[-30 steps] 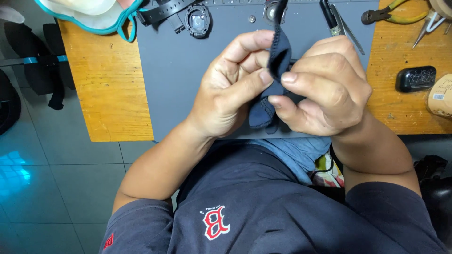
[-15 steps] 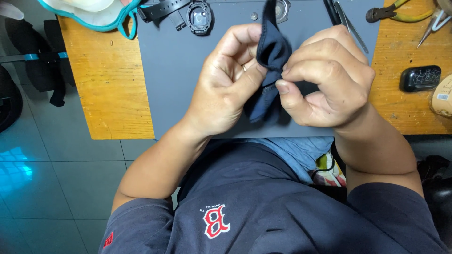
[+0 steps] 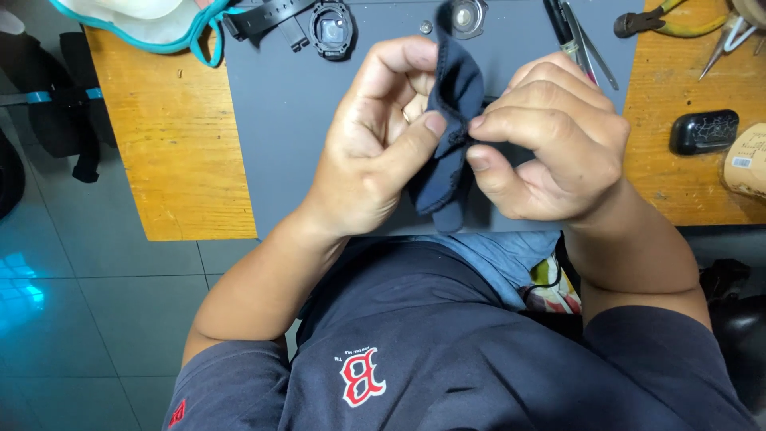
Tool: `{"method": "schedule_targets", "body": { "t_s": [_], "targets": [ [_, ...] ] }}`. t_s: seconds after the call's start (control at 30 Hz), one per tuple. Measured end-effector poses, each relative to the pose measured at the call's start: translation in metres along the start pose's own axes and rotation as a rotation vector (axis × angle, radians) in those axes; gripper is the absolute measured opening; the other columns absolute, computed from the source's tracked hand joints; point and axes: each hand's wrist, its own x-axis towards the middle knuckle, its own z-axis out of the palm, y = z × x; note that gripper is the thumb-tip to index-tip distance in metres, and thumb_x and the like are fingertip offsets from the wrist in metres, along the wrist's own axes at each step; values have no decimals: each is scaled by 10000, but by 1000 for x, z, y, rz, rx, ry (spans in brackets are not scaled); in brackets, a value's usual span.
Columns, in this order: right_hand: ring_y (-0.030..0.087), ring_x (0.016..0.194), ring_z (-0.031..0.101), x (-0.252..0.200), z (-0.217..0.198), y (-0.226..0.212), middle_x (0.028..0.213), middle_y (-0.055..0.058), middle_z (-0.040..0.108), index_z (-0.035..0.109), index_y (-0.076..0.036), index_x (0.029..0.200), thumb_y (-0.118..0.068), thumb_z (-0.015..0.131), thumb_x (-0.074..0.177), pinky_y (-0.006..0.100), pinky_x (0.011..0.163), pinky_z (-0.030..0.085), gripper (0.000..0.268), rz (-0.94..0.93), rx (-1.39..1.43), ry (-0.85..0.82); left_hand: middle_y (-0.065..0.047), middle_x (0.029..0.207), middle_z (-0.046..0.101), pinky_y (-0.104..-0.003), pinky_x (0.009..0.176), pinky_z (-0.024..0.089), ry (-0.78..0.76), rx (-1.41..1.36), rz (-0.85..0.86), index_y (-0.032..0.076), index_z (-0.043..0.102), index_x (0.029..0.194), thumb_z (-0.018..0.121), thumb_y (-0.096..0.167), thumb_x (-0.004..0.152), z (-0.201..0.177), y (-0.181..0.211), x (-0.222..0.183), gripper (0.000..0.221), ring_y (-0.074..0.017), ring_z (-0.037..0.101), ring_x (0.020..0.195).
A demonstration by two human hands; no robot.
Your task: The person is adjusting and cleaning the internal movement of a digital watch using a small tool and a cleaning cloth.
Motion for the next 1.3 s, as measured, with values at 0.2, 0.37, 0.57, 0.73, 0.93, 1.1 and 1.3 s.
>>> {"method": "schedule_targets", "body": {
  "t_s": [0.2,0.37,0.57,0.73,0.93,1.1,1.3],
  "targets": [
    [285,543,470,-1,-3,0,657,197,527,498,99,769,-59,466,817,374,544,373,169,54,-15,43,-17,857,473,-176,757,391,12,-239,-109,81,361,1131,526,49,830,-1,-8,1,345,-65,461,799],
    [266,574,415,1,-3,1,687,157,487,583,49,845,49,502,784,359,565,386,102,0,23,-67,-27,829,502,-173,717,401,60,-348,-77,55,424,1041,524,62,823,0,-17,2,240,-71,478,766],
    [256,582,459,-1,-1,1,683,176,500,547,77,849,-68,647,775,342,567,375,190,49,-8,-38,-2,842,510,-165,684,389,56,-418,-113,69,448,1004,544,75,808,2,-21,0,219,-55,475,750],
    [269,583,476,-2,0,0,689,183,511,537,95,828,-68,639,775,354,564,378,200,53,-5,-16,-9,807,521,-174,684,377,72,-460,-170,59,458,989,557,107,795,2,-22,-1,222,-70,482,733],
    [289,581,470,0,0,-2,661,192,485,501,93,772,-21,616,765,366,565,388,162,76,38,2,27,744,463,-169,672,346,98,-408,-191,96,480,923,544,94,780,5,-17,-1,156,-49,420,697],
    [287,589,476,3,-2,-3,663,191,505,558,95,732,-29,536,778,357,574,382,134,70,71,6,-28,846,513,-168,698,407,68,-480,-174,63,460,958,529,57,808,4,-14,-6,165,-66,492,769],
    [267,636,519,-15,-3,-3,725,181,477,441,28,709,-92,516,759,318,589,439,150,307,328,165,7,783,427,-150,623,295,157,-293,-103,79,431,909,507,35,794,-7,12,-21,145,-42,365,674]
  ]
}}
